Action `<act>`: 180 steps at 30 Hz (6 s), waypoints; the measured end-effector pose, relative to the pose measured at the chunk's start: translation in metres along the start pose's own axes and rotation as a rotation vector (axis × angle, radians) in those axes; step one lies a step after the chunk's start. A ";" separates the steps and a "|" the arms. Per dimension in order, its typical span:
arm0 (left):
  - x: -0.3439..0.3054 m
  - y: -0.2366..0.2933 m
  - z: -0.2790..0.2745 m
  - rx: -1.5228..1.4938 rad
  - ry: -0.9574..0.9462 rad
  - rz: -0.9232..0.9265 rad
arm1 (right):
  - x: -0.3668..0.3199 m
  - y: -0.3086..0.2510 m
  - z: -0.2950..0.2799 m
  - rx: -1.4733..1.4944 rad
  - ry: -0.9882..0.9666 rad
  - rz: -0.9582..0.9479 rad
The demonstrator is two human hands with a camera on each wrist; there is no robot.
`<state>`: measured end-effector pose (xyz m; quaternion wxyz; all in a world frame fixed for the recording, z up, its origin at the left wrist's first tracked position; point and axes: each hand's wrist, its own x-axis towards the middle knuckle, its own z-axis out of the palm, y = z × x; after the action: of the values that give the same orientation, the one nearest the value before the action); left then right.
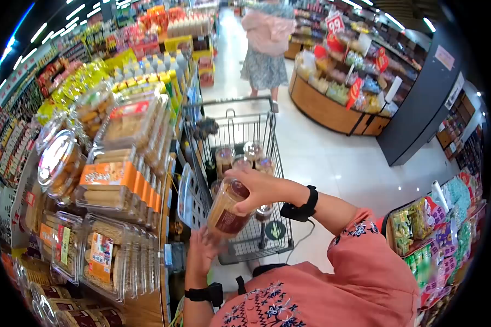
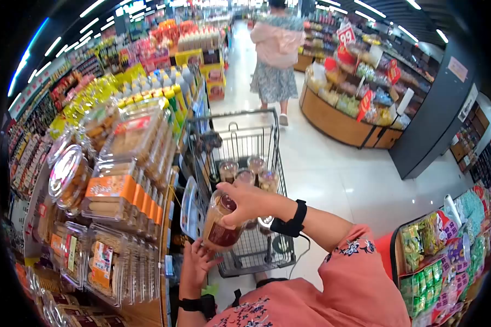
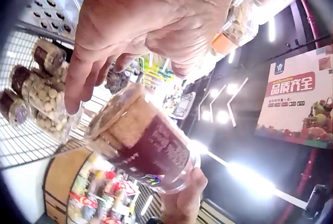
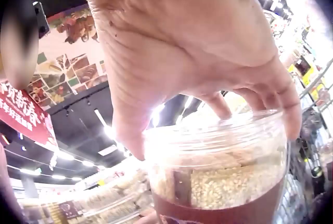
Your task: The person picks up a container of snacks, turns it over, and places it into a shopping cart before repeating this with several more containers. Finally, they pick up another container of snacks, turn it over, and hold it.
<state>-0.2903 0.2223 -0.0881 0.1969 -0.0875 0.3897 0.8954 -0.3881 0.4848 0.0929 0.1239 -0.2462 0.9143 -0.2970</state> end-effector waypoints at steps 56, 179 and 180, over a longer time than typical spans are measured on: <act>-0.298 0.084 -0.062 -0.698 -0.197 0.715 | 0.070 -0.374 0.149 0.273 -0.472 -0.753; -0.326 0.096 -0.091 -0.461 -0.071 0.803 | 0.086 -0.444 0.165 -0.037 -0.630 -0.728; -0.325 0.095 -0.091 -0.443 -0.061 0.818 | 0.073 -0.447 0.161 -0.101 -0.513 -0.700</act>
<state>-0.0350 0.0040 0.0141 -0.1844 0.0600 0.1855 0.9633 -0.2215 0.0556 0.2293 0.2266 -0.6129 0.7287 -0.2050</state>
